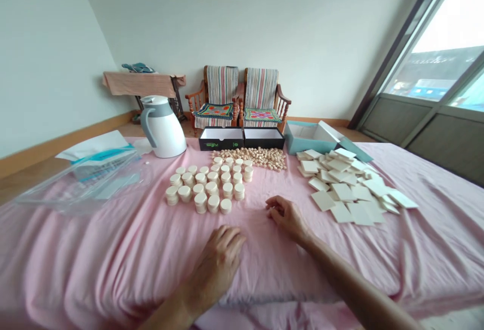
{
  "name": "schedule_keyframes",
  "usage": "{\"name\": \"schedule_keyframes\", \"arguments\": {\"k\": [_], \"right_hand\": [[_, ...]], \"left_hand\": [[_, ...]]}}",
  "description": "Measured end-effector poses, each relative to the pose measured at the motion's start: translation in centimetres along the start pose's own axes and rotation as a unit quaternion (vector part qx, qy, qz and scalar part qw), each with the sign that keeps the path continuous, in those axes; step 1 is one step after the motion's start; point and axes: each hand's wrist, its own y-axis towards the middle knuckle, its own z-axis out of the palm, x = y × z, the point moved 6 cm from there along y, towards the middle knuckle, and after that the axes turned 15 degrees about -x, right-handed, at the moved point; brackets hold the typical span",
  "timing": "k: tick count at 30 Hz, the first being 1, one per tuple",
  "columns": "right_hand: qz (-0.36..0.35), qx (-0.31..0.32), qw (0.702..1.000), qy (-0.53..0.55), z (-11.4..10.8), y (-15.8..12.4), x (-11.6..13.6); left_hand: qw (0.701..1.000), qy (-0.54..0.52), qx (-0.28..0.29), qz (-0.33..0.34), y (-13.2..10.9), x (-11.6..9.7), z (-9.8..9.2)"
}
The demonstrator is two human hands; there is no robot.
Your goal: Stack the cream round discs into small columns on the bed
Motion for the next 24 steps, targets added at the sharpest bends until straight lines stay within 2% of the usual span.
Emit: {"name": "schedule_keyframes", "arguments": {"k": [4, 7, 10, 14, 19, 24], "right_hand": [[-0.05, -0.036, 0.998, -0.02, -0.7, -0.3, 0.4], [-0.099, -0.051, 0.992, -0.066, -0.5, -0.4, 1.4], [-0.113, -0.058, 0.988, -0.087, -0.4, -0.4, 2.0], [-0.105, -0.065, 0.99, -0.074, -0.4, -0.3, 2.1], [-0.087, -0.011, 0.996, -0.029, -0.6, 0.0, 1.4], [-0.134, 0.055, 0.986, -0.077, -3.3, 1.4, 0.8]], "left_hand": [[0.999, 0.036, 0.025, 0.016, 0.1, -0.1, 0.4], [0.995, 0.072, 0.07, 0.02, 0.6, -0.6, 0.6], [0.987, 0.1, 0.123, 0.012, 1.1, -1.1, 0.7], [0.98, 0.125, 0.157, 0.0, 2.4, -1.4, 1.2], [0.982, 0.091, 0.167, -0.011, 6.1, -2.1, 3.2], [0.991, -0.003, 0.132, 0.02, 9.1, -3.9, 6.7]]}}
